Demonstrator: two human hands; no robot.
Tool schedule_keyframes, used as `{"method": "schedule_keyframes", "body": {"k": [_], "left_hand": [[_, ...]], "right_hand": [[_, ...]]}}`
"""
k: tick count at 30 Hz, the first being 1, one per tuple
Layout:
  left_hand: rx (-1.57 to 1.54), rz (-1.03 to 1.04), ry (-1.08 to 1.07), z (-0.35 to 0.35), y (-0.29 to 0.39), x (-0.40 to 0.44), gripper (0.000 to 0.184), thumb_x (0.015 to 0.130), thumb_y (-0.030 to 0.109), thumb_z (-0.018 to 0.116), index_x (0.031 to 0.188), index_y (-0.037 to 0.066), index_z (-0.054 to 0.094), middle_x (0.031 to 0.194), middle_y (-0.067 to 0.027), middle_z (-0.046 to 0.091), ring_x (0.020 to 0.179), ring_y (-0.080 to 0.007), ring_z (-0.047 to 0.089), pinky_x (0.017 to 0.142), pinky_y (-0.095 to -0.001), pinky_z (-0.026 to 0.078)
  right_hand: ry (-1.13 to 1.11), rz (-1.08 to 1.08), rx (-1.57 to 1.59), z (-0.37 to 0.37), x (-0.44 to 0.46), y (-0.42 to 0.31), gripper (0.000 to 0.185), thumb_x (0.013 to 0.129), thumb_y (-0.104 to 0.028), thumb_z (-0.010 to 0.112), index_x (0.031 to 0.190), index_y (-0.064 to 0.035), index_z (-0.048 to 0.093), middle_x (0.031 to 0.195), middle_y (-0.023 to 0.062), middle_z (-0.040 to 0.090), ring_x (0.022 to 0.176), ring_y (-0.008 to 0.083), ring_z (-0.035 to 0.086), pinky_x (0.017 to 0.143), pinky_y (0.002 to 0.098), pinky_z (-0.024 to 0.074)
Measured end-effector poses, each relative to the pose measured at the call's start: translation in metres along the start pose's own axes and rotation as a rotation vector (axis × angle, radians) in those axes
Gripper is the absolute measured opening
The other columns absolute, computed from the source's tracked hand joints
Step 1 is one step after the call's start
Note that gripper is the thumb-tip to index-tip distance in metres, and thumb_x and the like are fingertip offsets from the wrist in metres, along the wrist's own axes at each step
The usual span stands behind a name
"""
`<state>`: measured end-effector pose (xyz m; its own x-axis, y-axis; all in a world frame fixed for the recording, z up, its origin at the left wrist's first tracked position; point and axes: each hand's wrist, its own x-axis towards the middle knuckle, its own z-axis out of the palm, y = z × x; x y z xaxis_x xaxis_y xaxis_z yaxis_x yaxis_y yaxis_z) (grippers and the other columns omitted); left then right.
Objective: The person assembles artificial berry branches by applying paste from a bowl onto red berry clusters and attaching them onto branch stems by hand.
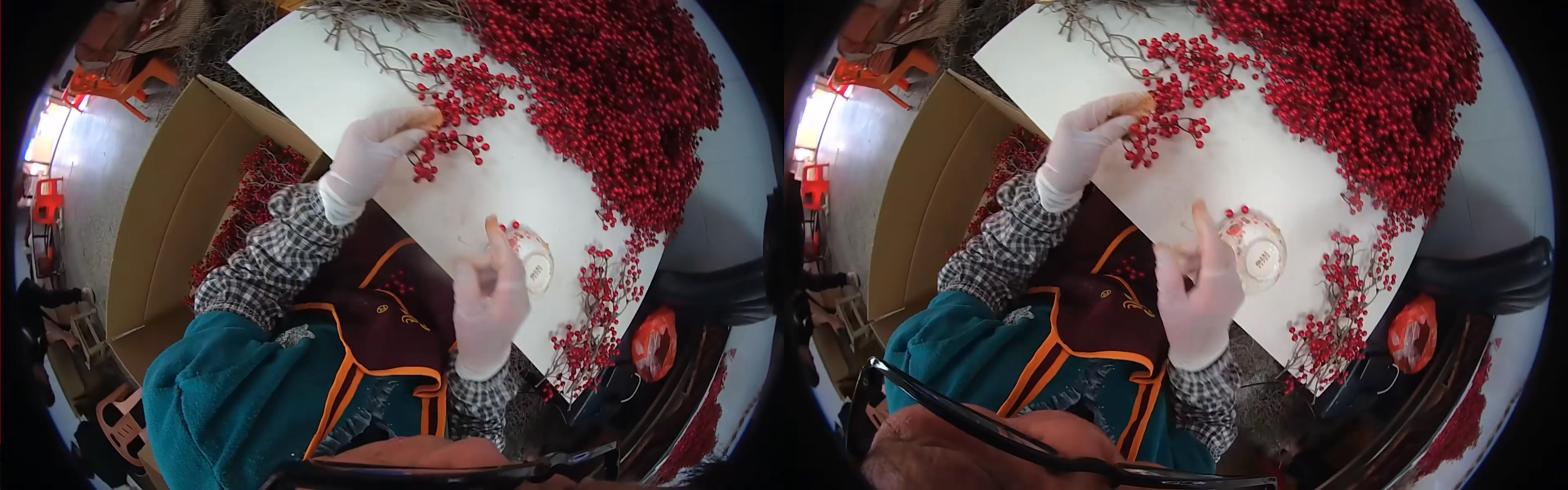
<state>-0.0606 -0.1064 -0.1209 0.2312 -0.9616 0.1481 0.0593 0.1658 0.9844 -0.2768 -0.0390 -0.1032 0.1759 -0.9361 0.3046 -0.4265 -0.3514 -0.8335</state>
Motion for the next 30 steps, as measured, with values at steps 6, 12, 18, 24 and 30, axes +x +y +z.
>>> {"method": "schedule_keyframes", "body": {"k": [6, 12, 18, 24, 30], "left_hand": [[-0.059, -0.039, -0.138, 0.018, 0.012, -0.027, 0.029, 0.09, -0.002, 0.056, 0.119, -0.002, 0.061, 0.111, -0.008, 0.065, 0.101, -0.012, 0.061, 0.089, -0.0241, 0.048], [0.553, 0.41, 0.136, -0.011, 0.004, 0.0, 0.038, 0.083, 0.002, 0.064, 0.121, 0.006, 0.062, 0.103, -0.0081, 0.064, 0.085, -0.0148, 0.063, 0.076, -0.0261, 0.051], [1.171, 0.513, 0.26, -0.051, -0.016, 0.068, 0.036, 0.077, 0.009, 0.066, 0.113, 0.013, 0.065, 0.086, -0.0121, 0.062, 0.078, -0.029, 0.061, 0.073, -0.0384, 0.049], [1.403, 0.473, 0.103, -0.058, -0.023, 0.09, 0.017, 0.076, 0.014, 0.065, 0.093, 0.011, 0.07, 0.082, -0.0098, 0.063, 0.083, -0.0302, 0.061, 0.073, -0.0406, 0.047], [0.681, 0.621, 0.253, -0.058, 0.015, 0.079, 0.014, 0.082, 0.012, 0.064, 0.093, 0.005, 0.07, 0.09, -0.0092, 0.067, 0.085, -0.0203, 0.063, 0.08, -0.0326, 0.048]], "right_hand": [[0.041, -0.032, -0.025, 0.055, 0.04, -0.003, 0.054, 0.086, -0.009, 0.066, 0.135, -0.0016, 0.045, 0.092, 0.0152, 0.066, 0.071, 0.0259, 0.064, 0.063, 0.0326, 0.052], [0.091, 0.094, 0.045, 0.041, 0.033, 0.009, 0.038, 0.089, -0.011, 0.063, 0.125, 0.0006, 0.055, 0.096, 0.0145, 0.066, 0.075, 0.0212, 0.065, 0.067, 0.0311, 0.0526], [0.159, -0.088, -0.114, 0.043, 0.034, 0.017, 0.04, 0.09, -0.016, 0.064, 0.126, -0.0012, 0.056, 0.087, 0.0085, 0.061, 0.066, 0.0175, 0.057, 0.062, 0.032, 0.0475], [0.099, 0.14, -0.114, 0.025, 0.027, 0.009, 0.031, 0.093, -0.013, 0.06, 0.121, -0.0003, 0.061, 0.085, 0.003, 0.059, 0.064, 0.0071, 0.049, 0.059, 0.0233, 0.0424], [0.121, 0.004, 0.027, 0.022, 0.022, 0.01, 0.029, 0.093, -0.01, 0.058, 0.121, -0.002, 0.062, 0.086, 0.0012, 0.059, 0.065, 0.0058, 0.049, 0.06, 0.0212, 0.0424]]}}
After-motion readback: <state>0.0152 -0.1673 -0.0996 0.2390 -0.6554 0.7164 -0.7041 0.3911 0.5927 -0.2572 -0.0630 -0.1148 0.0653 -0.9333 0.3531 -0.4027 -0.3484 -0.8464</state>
